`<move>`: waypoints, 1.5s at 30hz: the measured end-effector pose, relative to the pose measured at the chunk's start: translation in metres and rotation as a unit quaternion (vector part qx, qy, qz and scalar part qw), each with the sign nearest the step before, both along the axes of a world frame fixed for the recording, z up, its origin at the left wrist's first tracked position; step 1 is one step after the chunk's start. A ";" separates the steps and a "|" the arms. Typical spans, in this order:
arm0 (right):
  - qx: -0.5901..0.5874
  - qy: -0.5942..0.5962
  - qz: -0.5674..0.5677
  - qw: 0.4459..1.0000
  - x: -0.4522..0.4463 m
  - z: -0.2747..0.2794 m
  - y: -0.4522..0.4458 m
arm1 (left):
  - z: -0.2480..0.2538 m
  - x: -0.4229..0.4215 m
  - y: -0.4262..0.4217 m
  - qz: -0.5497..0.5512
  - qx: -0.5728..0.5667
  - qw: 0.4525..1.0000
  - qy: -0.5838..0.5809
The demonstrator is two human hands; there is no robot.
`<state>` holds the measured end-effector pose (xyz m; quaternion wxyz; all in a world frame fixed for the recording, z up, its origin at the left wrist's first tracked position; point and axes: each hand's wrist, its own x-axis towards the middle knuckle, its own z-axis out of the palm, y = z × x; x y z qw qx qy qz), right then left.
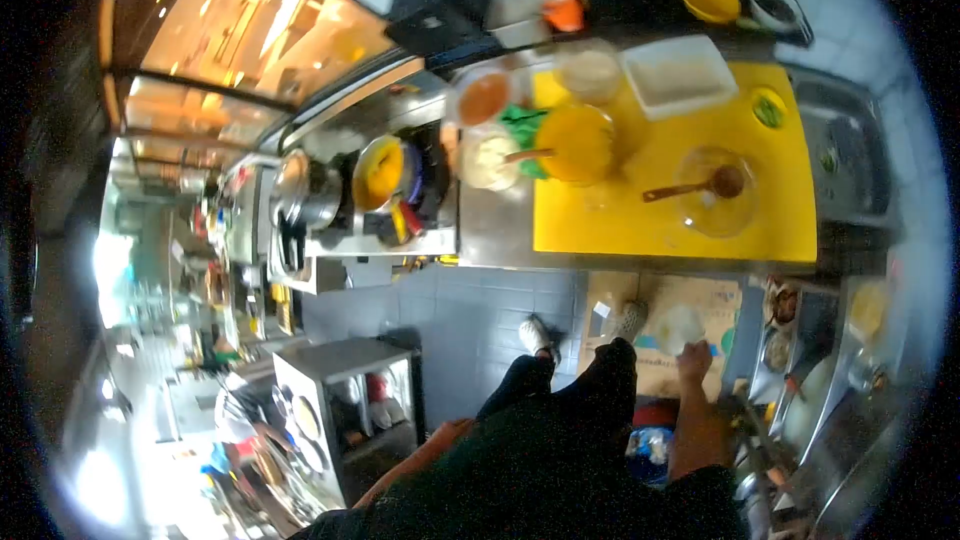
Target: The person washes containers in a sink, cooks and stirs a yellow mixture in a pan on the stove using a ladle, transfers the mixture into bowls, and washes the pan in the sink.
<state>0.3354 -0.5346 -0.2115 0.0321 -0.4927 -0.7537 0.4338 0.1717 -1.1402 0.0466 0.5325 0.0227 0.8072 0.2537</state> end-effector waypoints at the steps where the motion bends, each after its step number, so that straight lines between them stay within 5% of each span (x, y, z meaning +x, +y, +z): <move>1: 0.009 -0.008 0.014 1.000 -0.010 0.020 -0.016 | 0.007 0.005 -0.003 -0.010 0.018 0.999 0.036; 3: -0.026 -0.047 0.049 0.997 -0.028 0.029 -0.043 | -0.006 0.020 -0.020 -0.083 0.082 0.980 0.159; 4: -0.129 0.080 -0.056 0.987 -0.049 0.058 -0.067 | -0.003 0.022 -0.023 -0.094 0.053 0.984 0.143; 6: -0.119 0.076 0.074 0.987 -0.086 0.085 -0.103 | 0.015 0.024 -0.028 -0.085 -0.002 0.991 0.101; 7: -0.139 0.125 0.057 0.981 -0.123 0.154 -0.136 | 0.029 0.023 -0.026 -0.067 -0.030 0.994 0.077; 9: -0.137 0.094 0.200 0.966 -0.163 0.155 -0.181 | 0.031 0.029 -0.047 0.046 -0.043 0.997 0.042; 10: -0.040 0.125 0.285 0.950 -0.181 0.134 -0.205 | 0.021 0.037 -0.064 0.112 -0.031 0.992 0.039; 12: -0.227 0.090 0.270 0.931 -0.239 0.223 -0.279 | -0.025 0.075 -0.115 0.290 0.059 0.952 0.079; 14: -0.170 0.072 0.328 0.926 -0.289 0.305 -0.357 | 0.004 0.076 -0.122 0.441 0.084 0.893 0.024; 16: -0.218 0.190 0.383 0.877 -0.327 0.277 -0.426 | -0.037 0.101 -0.162 0.546 0.103 0.831 -0.037; 18: -0.298 0.181 0.414 0.841 -0.363 0.292 -0.499 | -0.010 0.092 -0.196 0.412 -0.024 0.911 -0.021; 20: -0.309 0.154 0.482 0.805 -0.392 0.322 -0.567 | -0.068 0.134 -0.236 0.247 -0.137 0.921 0.268; 23: -0.247 0.129 0.571 0.772 -0.419 0.347 -0.660 | -0.027 0.114 -0.266 0.403 -0.192 0.839 0.312; 26: -0.325 0.138 0.579 0.735 -0.426 0.358 -0.743 | 0.069 0.071 -0.291 0.525 -0.192 0.743 0.368; 30: -0.304 0.124 0.645 0.690 -0.421 0.365 -0.833 | 0.131 0.022 -0.345 0.525 -0.163 0.629 0.549; 35: -0.285 0.098 0.721 0.624 -0.416 0.356 -0.921 | 0.188 -0.056 -0.407 0.516 -0.167 0.631 0.555; 45: -0.208 0.066 0.810 0.544 -0.461 0.371 -1.061 | 0.095 -0.179 -0.554 0.397 -0.392 0.680 0.475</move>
